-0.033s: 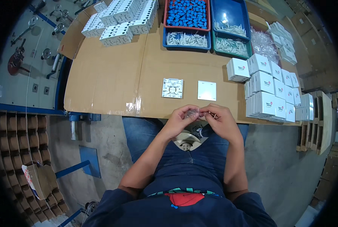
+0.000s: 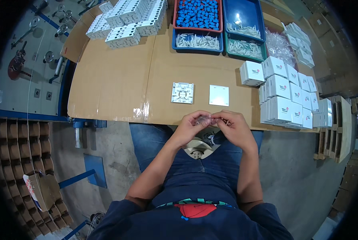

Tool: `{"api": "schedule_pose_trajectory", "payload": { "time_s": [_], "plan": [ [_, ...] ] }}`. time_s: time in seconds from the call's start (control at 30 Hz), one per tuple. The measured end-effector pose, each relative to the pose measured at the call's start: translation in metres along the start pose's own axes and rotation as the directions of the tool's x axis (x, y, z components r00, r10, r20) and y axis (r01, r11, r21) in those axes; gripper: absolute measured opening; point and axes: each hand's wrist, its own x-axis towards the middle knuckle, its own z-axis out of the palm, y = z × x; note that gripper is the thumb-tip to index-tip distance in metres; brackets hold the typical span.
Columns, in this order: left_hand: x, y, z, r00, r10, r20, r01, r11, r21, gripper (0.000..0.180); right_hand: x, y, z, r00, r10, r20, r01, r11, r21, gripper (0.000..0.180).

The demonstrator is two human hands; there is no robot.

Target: Manually assemble small electronic components into white plastic housing boxes.

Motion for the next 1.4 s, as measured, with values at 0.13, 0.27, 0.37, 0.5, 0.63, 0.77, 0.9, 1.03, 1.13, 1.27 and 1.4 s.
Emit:
{"api": "schedule_pose_trajectory", "payload": {
  "time_s": [0.13, 0.27, 0.37, 0.5, 0.63, 0.77, 0.9, 1.03, 1.13, 1.27, 1.4],
  "plan": [
    [0.0, 0.0, -0.003, 0.999, 0.033, 0.009, -0.034, 0.996, 0.078, 0.031, 0.0, -0.007, -0.004, 0.999, 0.016, 0.033, -0.013, 0.998, -0.068, 0.023],
    [-0.003, 0.018, 0.0, 0.999, -0.014, 0.039, 0.006, 0.984, 0.179, 0.031, 0.0, -0.015, -0.009, 0.994, 0.08, 0.079, -0.063, 0.978, -0.199, 0.022],
    [-0.004, 0.026, 0.001, 0.998, -0.039, 0.045, 0.024, 0.956, 0.291, 0.029, 0.001, -0.016, -0.009, 0.992, 0.074, 0.099, -0.051, 0.975, -0.218, 0.023],
    [0.001, 0.02, 0.0, 0.999, -0.041, 0.008, 0.036, 0.936, 0.351, 0.026, 0.006, -0.02, -0.011, 0.99, 0.084, 0.11, -0.054, 0.968, -0.247, 0.023],
    [0.003, 0.005, 0.003, 0.998, 0.025, -0.065, -0.023, 0.999, 0.029, 0.025, 0.019, -0.025, -0.016, 0.996, 0.054, 0.072, -0.047, 0.994, -0.099, 0.021],
    [0.005, -0.009, 0.001, 0.991, 0.047, -0.126, -0.046, 0.999, 0.011, 0.029, 0.033, -0.028, -0.024, 0.998, 0.016, 0.055, -0.008, 0.99, -0.138, 0.018],
    [0.009, -0.012, 0.002, 0.982, 0.075, -0.173, -0.074, 0.997, 0.008, 0.029, 0.053, -0.016, -0.045, 0.999, 0.018, -0.033, -0.023, 0.987, -0.156, 0.022],
    [0.009, -0.015, 0.004, 0.953, 0.179, -0.246, -0.15, 0.98, 0.134, 0.031, 0.085, 0.004, -0.086, 0.986, 0.016, -0.167, -0.074, 0.935, -0.347, 0.023],
    [0.015, -0.013, 0.004, 0.928, 0.309, -0.207, -0.217, 0.902, 0.372, 0.032, 0.118, 0.011, -0.122, 0.955, -0.016, -0.296, -0.116, 0.899, -0.423, 0.023],
    [0.028, -0.014, 0.009, 0.895, 0.391, -0.214, -0.282, 0.869, 0.407, 0.034, 0.177, 0.044, -0.157, 0.928, -0.09, -0.363, -0.137, 0.821, -0.554, 0.022],
    [0.028, -0.034, 0.014, 0.908, 0.331, -0.257, -0.235, 0.91, 0.342, 0.032, 0.227, 0.074, -0.168, 0.903, -0.064, -0.426, -0.262, 0.703, -0.661, 0.019]
  ]
}}
